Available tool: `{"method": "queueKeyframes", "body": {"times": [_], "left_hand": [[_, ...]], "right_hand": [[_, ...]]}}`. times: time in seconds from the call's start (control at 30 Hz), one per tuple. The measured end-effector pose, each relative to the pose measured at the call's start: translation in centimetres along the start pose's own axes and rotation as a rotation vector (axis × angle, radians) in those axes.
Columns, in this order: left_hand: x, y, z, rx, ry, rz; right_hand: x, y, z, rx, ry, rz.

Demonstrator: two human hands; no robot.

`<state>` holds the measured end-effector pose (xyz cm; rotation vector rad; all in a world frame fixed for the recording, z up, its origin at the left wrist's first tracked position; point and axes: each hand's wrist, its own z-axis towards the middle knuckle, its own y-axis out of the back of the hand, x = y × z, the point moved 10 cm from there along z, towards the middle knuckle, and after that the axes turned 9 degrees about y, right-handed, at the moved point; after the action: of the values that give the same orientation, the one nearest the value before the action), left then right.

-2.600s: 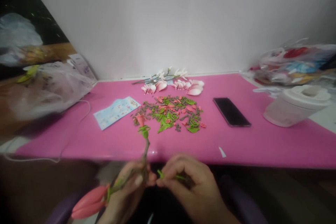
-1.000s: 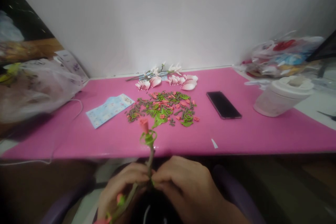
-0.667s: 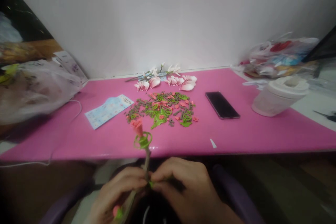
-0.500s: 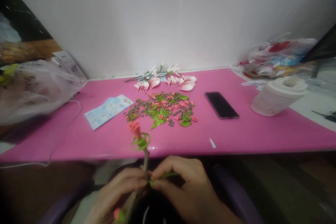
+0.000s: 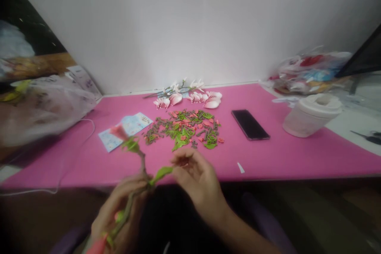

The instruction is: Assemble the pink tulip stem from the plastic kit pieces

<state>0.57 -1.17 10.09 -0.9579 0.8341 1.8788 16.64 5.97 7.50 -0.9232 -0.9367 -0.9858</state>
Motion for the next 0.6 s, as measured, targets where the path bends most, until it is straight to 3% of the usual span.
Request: {"method": "queueKeyframes", "body": {"times": [0.07,0.13,0.17,0.23,0.3,0.43,0.6], "left_hand": [[-0.1,0.2,0.8,-0.003,0.013,-0.083],[-0.3,-0.9,1.3,0.138,0.024,-0.16],[0.3,-0.9,1.6,0.139,0.1,-0.154],[1.6,-0.4,1.8,0.108,0.249,-0.131],[2.0,0.0,1.8,0.083,0.312,-0.133],[2.3,0.4,1.9,0.06,0.335,-0.117],[3.0,0.8,2.2,-0.044,0.236,-0.057]], "right_hand": [[0.2,-1.9,0.8,0.13,-0.021,-0.05],[-0.2,-3.6,1.0,0.227,-0.079,-0.051],[-0.3,-4.2,1.1,0.24,-0.098,-0.013],[-0.8,-5.0,1.2,0.226,-0.124,0.097],[-1.4,-5.5,1.2,0.2,-0.142,0.215],[-3.2,-5.8,0.8,0.084,-0.128,0.429],[-4.2,-5.0,0.3,-0.053,-0.092,0.491]]}}
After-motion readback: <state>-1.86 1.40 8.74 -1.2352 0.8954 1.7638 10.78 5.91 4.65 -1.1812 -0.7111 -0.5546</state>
